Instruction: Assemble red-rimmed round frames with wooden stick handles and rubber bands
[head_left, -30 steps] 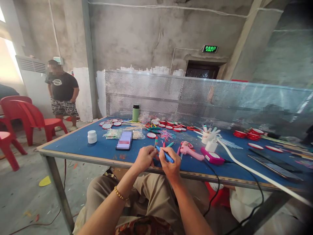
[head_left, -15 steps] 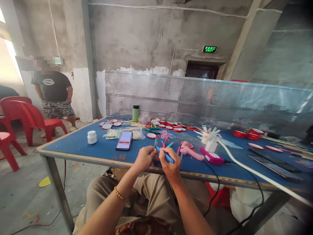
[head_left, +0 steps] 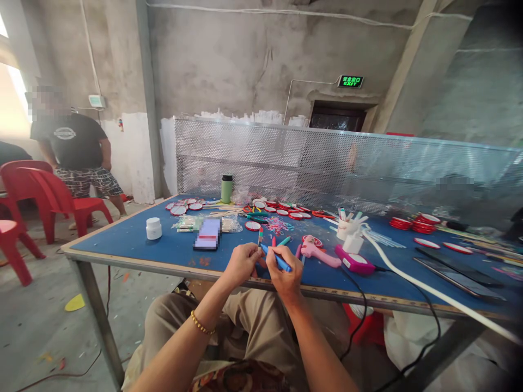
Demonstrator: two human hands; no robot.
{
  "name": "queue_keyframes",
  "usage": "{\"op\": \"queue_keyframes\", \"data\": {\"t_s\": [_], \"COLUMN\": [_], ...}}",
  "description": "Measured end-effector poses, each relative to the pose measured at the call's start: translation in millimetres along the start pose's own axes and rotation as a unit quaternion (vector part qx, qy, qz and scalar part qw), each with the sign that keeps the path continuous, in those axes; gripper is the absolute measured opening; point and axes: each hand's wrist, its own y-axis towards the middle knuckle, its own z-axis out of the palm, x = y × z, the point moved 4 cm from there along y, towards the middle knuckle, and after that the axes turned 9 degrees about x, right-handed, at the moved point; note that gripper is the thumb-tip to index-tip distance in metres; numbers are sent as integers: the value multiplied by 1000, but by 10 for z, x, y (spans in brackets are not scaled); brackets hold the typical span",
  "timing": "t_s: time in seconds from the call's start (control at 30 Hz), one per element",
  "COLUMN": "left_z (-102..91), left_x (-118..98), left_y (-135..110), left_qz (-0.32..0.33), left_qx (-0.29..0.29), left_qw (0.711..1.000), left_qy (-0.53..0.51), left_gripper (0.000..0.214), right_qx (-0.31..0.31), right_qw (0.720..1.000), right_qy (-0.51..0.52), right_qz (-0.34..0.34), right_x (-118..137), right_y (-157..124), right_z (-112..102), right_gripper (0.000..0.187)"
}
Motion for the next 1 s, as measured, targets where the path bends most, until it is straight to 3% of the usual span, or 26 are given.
{"op": "queue_keyframes", "data": {"t_s": [1.0], "left_z": [-8], "left_x": [23], "left_y": [-2], "left_qz": [-12], "left_qx": [0], "left_qw": [1000], "left_qy": [-26], "left_gripper": [26], "right_qx": [14], "right_qw": [1000], "right_qy": [-6], "right_qz": [3], "right_x": [-16], "right_y": [-31], "right_z": [13], "right_gripper": [11]}}
